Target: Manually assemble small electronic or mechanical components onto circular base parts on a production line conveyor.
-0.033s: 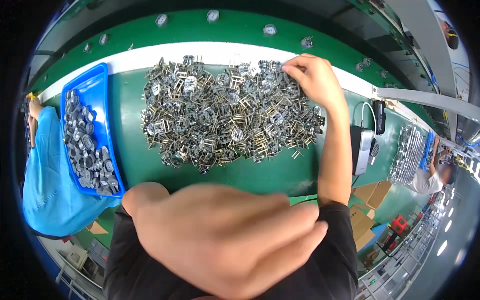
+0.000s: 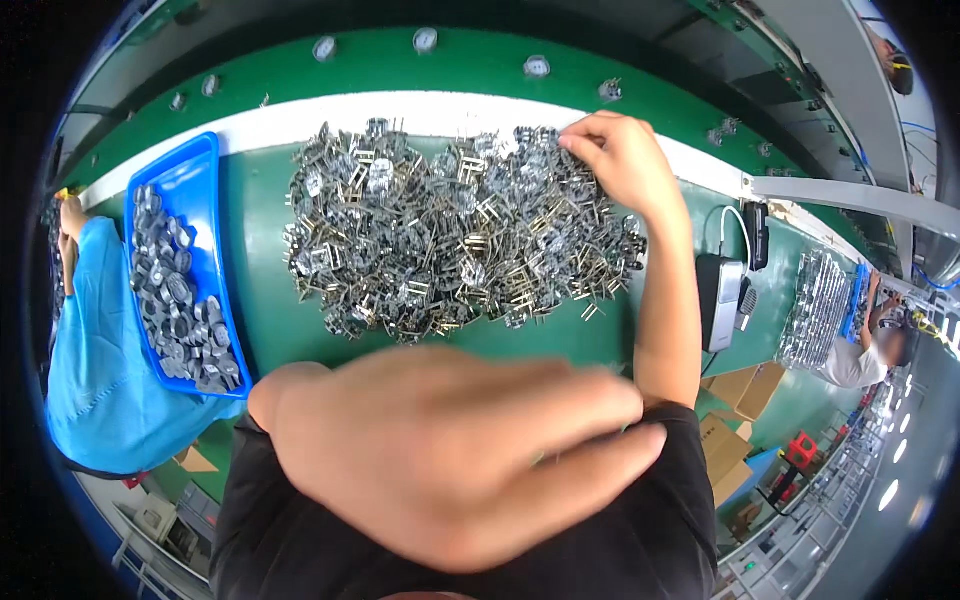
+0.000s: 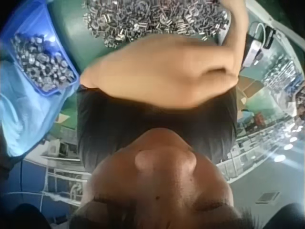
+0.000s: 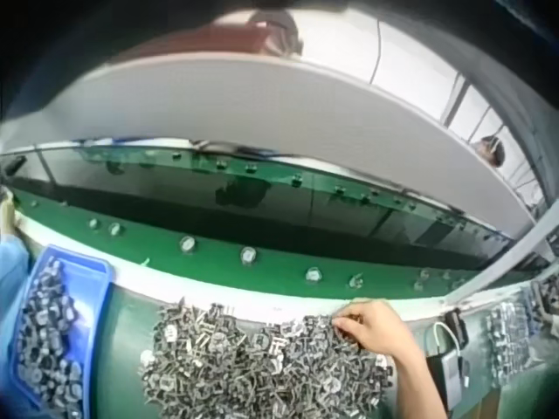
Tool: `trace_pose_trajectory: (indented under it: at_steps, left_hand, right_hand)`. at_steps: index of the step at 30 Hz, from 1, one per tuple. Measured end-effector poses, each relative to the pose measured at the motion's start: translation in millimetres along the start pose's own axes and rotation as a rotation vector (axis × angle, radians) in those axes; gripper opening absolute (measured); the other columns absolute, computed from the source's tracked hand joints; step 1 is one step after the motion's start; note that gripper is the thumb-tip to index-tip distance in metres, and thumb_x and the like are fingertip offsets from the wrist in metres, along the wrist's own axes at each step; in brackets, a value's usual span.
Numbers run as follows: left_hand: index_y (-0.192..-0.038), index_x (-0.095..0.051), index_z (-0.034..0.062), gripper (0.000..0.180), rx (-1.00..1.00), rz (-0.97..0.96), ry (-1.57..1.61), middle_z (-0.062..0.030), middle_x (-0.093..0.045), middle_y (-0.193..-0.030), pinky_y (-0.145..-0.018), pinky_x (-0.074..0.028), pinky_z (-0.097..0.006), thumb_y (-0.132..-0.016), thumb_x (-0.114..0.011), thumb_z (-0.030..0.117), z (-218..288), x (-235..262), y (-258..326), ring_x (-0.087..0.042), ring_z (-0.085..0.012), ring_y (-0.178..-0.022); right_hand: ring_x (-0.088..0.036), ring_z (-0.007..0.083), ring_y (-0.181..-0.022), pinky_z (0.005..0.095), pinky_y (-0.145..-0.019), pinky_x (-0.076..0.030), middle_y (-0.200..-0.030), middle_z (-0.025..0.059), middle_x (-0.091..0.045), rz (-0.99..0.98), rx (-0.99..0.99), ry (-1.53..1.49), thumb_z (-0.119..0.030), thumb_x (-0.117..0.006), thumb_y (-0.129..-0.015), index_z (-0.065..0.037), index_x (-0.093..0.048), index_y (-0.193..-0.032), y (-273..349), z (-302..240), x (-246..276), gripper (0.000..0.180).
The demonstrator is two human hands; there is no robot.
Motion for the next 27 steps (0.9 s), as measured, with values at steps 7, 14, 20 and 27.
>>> trace_pose_trajectory:
  at_steps: [7,14,20,27]
  left_hand:
    - [-0.126,-0.062,-0.0103,0.036,0.348,0.197,0.671,-0.0214,-0.068,-0.118,-0.084,-0.058,-0.033,-0.092,-0.063,0.001,-73.4,59.0,-19.5,-0.071,-0.0279,-0.100]
    - [-0.136,-0.052,-0.0080,0.042,0.490,0.466,1.095,-0.0245,-0.065,-0.122,-0.095,-0.060,-0.034,-0.101,-0.060,0.014,-124.1,58.1,-10.9,-0.070,-0.0326,-0.107]
    - [-0.135,-0.055,-0.0050,0.039,0.536,0.435,1.105,-0.0227,-0.063,-0.130,-0.098,-0.058,-0.038,-0.097,-0.062,0.005,-120.6,30.7,-16.6,-0.068,-0.0305,-0.112]
    - [-0.133,-0.057,-0.0046,0.039,0.516,0.426,1.191,-0.0168,-0.064,-0.128,-0.102,-0.055,-0.037,-0.096,-0.065,0.004,-114.9,18.7,-18.3,-0.064,-0.0227,-0.116]
  right_hand:
    - [-0.068,0.0258,-0.082,0.0374,-0.076,-0.053,-0.091,0.0116,-0.073,0.207,0.072,-0.005,-0.003,-0.070,-0.086,0.000,-0.073,-0.100,20.8,-12.9,14.8,0.014]
    - [-0.062,0.0188,-0.072,0.0307,-0.064,-0.050,-0.082,0.0070,-0.067,0.420,0.331,-0.140,0.003,-0.071,-0.083,-0.003,-0.072,-0.105,39.7,-56.1,38.3,0.023]
    - [-0.059,0.0122,-0.063,0.0236,-0.054,-0.046,-0.080,0.0053,-0.065,0.645,0.505,-0.312,0.007,-0.075,-0.076,0.000,-0.069,-0.095,55.0,-96.1,48.4,0.021]
    - [-0.065,0.0122,-0.069,0.0241,-0.056,-0.050,-0.083,0.0057,-0.066,0.696,0.465,-0.364,0.006,-0.078,-0.077,-0.001,-0.071,-0.097,52.3,-102.7,32.4,0.023]
Point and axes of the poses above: each hand's wrist, its own y-axis away from the middle knuckle, its own x-axis out of the back of the hand, z = x × y, the point moved 1 cm from there along -y, towards the middle knuckle
